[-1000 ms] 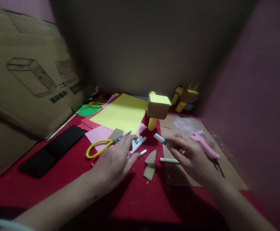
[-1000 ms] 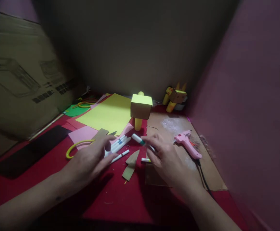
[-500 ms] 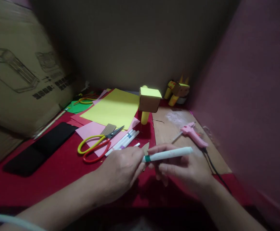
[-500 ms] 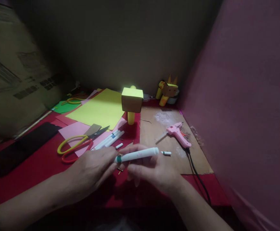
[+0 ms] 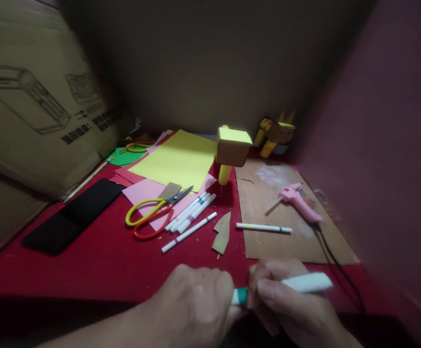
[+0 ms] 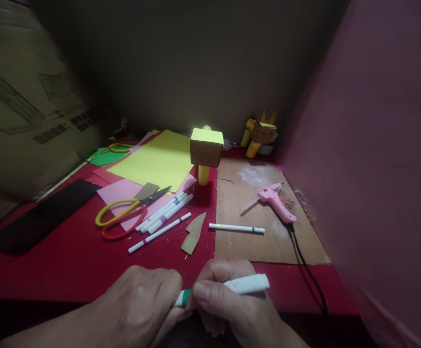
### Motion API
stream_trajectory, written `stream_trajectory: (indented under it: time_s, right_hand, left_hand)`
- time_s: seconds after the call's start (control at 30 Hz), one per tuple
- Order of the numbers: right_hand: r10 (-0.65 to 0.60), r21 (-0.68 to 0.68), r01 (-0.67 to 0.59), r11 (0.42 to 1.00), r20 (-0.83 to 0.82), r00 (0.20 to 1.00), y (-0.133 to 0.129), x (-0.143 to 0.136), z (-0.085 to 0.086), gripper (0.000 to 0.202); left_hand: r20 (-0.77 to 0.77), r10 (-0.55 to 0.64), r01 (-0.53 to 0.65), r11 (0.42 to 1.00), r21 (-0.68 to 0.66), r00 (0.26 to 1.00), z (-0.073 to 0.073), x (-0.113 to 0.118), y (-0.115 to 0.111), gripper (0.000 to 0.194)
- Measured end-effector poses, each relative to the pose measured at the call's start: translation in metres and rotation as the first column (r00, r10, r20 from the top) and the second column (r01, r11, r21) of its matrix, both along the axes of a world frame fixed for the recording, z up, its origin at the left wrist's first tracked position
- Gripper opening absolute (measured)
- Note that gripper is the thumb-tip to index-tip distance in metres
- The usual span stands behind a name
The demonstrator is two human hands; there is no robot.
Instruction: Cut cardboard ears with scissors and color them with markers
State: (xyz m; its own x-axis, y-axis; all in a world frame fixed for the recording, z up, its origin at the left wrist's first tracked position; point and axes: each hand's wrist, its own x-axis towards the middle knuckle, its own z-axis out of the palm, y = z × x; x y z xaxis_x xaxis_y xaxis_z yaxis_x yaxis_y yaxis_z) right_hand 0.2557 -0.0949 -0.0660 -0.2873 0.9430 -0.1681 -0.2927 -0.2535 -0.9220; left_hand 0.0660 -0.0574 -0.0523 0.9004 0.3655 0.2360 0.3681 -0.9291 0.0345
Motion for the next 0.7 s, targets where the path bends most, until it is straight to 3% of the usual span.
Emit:
stream_trajectory:
  time_s: [0.17, 0.4, 0.53, 0.6, 0.63, 0.7]
  right_hand:
    - [-0.024, -0.045, 0.024, 0.999, 0.003, 1.0, -0.003, -0.004, 0.013, 0.031]
    - [0.004, -0.045, -0.004, 0.999, -0.01, 1.0, -0.004, -0.009, 0.013, 0.031]
    - [0.037, -0.07, -0.04, 0.997, -0.044, 0.998, -0.008, -0.005, 0.017, 0.029]
    - [-0.05, -0.01, 0.049, 0.999, -0.048, 0.998, -0.006, 0.007, 0.021, 0.022]
    - [-0.236, 0.057, 0.241, 0.969, -0.087, 0.968, -0.003, 0.015, 0.023, 0.021]
    - [-0.457, 0.208, 0.479, 0.853, -0.146, 0.877, 0.005, 0.028, 0.027, 0.018]
  left_hand:
    - [-0.049, 0.034, -0.03, 0.997, 0.069, 0.998, 0.023, -0.006, -0.007, 0.014]
    - [0.095, -0.002, -0.001, 1.0, 0.024, 0.995, 0.012, -0.01, -0.003, 0.034]
    - [0.031, 0.031, -0.027, 0.993, -0.113, 0.999, 0.011, -0.012, -0.002, 0.03]
    - [0.079, 0.048, -0.029, 0.973, -0.228, 0.996, 0.01, -0.02, -0.001, 0.032]
    - [0.097, 0.078, -0.048, 0.958, -0.284, 0.992, 0.009, -0.025, 0.001, 0.033]
    - [0.086, 0.141, -0.106, 0.939, -0.328, 0.986, 0.005, -0.035, 0.005, 0.033]
